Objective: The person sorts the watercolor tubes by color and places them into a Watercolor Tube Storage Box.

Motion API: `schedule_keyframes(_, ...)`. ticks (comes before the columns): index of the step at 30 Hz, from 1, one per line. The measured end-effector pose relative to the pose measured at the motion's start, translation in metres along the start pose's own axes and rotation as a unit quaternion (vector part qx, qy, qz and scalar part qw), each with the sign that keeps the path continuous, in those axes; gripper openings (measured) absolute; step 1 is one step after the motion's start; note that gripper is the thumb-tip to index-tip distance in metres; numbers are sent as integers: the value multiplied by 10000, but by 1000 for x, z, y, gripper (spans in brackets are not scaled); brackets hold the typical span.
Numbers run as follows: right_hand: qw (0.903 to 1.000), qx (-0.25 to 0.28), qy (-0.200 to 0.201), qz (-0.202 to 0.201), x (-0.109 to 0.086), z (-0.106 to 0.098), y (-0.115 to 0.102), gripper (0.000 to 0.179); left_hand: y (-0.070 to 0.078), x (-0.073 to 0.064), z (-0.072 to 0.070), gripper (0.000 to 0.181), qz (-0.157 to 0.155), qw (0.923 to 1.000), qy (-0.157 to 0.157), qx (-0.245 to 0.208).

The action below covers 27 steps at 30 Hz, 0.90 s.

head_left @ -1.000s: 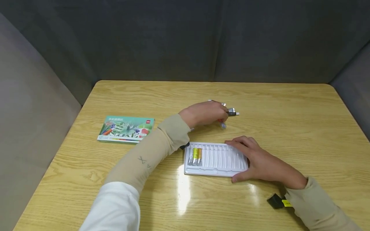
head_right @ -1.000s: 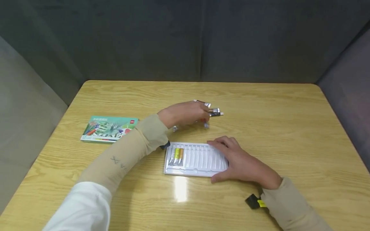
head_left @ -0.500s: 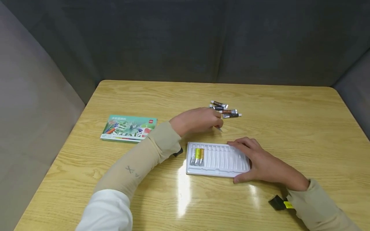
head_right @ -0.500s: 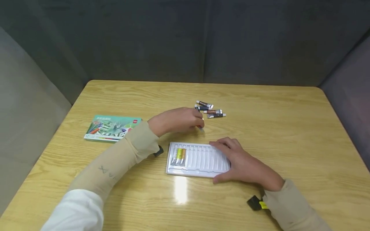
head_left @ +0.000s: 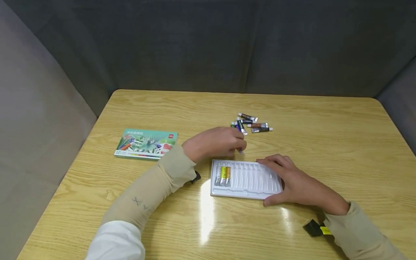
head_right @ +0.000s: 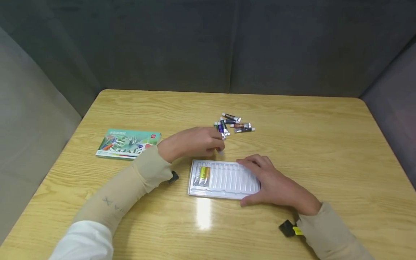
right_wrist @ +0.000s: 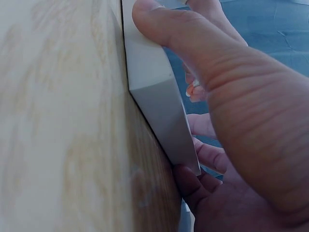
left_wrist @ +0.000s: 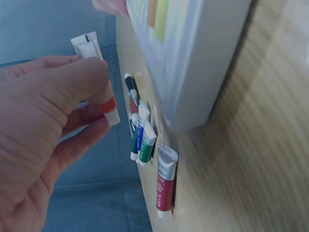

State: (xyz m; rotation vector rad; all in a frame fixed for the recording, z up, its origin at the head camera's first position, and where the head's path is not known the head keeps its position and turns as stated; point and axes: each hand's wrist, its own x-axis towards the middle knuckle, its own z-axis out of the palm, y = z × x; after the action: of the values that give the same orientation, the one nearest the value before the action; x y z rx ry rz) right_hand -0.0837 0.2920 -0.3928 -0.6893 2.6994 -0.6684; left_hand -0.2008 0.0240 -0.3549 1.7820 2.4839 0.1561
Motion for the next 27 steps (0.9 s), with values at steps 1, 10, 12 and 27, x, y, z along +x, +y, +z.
schedule_keyframes(1,10000,4,1,3,0,0,0,112,1,-1,0,22,19,10000,16,-12)
schedule_keyframes(10,10000,-58,54,-48,-1,1,1,110,14,-11,2,18,124,9998,92,149)
schedule_keyframes(12,9999,-78,62,-67,-1,2,1,110,17,-14,3,17,164,9996,67,234)
schedule_keyframes(27,9998,-152,97,-90,-1,2,1,109,37,-27,7,18,318,9980,-201,500)
